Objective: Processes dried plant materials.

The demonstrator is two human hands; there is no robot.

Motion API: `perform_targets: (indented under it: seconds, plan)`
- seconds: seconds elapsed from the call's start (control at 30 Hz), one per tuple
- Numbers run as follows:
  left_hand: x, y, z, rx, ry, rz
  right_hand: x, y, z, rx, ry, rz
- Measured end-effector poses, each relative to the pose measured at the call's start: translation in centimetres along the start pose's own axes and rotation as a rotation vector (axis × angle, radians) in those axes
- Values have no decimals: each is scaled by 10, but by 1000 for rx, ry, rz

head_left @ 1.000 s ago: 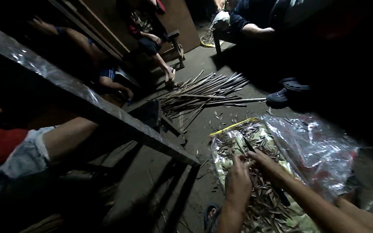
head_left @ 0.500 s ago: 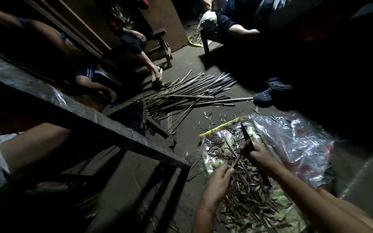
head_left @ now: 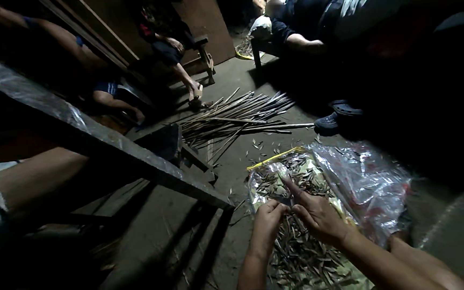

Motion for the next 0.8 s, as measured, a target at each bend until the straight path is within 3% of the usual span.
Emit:
perform_targets:
  seconds: [0.1, 0.17, 0.27, 0.57, 0.7, 0.8]
  plan:
    - [3, -2, 1, -8, 26, -37, 5, 4, -4, 26, 37, 63]
    - [2, -2, -1, 5, 108, -82, -2, 3, -9, 98, 49, 5]
    - [0, 3, -6, -4, 214, -13, -8, 1, -12, 182, 64, -88]
    - [6, 9, -23, -52, 451, 47, -6, 2, -6, -28, 191, 36]
    - [4, 9, -25, -112, 375, 25, -9, 2, -7, -86, 238, 15]
    - [-1, 9, -22, -179, 217, -58, -16, 1, -10, 20, 111, -156]
Point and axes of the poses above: each hand's wrist, its own y-axis away from the middle knuckle, its own z-axis out of the back of the hand, x = y × z, the point moved 8 cm from there along -y, towards the middle knuckle, and after that the axes turned 9 degrees about -z, right-handed, at the moved point
